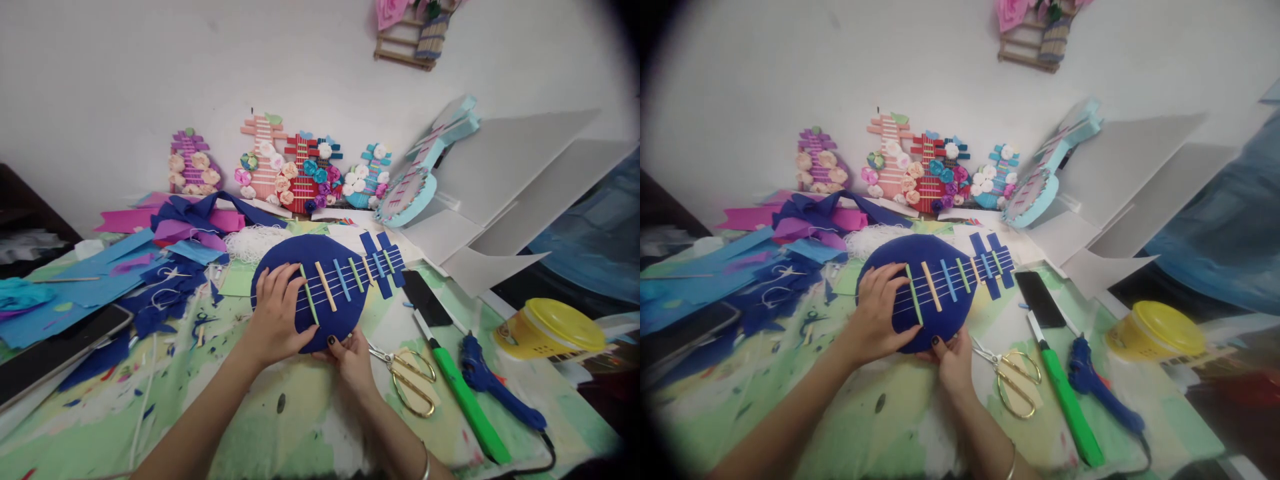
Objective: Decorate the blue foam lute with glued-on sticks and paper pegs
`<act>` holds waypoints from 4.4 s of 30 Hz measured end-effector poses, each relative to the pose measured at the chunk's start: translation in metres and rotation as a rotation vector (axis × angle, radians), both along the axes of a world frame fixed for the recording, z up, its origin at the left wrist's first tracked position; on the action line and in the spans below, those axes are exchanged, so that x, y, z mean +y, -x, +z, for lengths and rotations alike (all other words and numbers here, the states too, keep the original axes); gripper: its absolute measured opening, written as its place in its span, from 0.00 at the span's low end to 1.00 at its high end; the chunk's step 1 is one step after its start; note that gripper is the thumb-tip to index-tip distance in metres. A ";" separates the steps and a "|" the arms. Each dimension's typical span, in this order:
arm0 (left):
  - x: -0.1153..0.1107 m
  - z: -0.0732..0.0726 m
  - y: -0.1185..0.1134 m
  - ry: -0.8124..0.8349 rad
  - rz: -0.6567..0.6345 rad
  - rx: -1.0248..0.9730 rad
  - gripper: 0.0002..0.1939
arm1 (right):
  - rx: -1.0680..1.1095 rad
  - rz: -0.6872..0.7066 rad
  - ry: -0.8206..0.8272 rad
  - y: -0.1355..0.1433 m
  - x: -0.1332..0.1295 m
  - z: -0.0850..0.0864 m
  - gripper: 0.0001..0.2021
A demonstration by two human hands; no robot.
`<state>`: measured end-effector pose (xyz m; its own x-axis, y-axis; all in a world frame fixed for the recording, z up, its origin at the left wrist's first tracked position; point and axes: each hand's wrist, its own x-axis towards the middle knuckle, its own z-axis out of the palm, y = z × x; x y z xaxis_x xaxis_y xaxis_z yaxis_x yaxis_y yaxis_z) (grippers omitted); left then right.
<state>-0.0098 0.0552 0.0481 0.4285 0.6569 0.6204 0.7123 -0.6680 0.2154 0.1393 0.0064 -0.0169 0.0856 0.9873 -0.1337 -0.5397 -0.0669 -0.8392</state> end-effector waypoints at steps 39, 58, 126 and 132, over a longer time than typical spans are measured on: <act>0.002 -0.001 0.001 -0.006 0.054 0.091 0.36 | 0.028 0.000 -0.012 0.003 -0.001 -0.002 0.38; 0.002 -0.004 0.002 0.002 0.059 0.130 0.36 | 0.039 -0.013 0.005 0.003 -0.002 0.001 0.37; 0.040 -0.018 0.035 0.900 -0.053 -1.136 0.27 | -0.720 -0.027 -0.121 -0.059 0.055 0.039 0.13; 0.033 -0.043 0.012 0.851 -0.021 -1.395 0.28 | -0.797 -0.241 -0.268 -0.055 0.076 0.023 0.17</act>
<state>-0.0220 0.0884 0.0049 -0.1090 0.9940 -0.0047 -0.3461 -0.0336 0.9376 0.1948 0.0829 0.0057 0.2649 0.9200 0.2890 0.2401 0.2273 -0.9438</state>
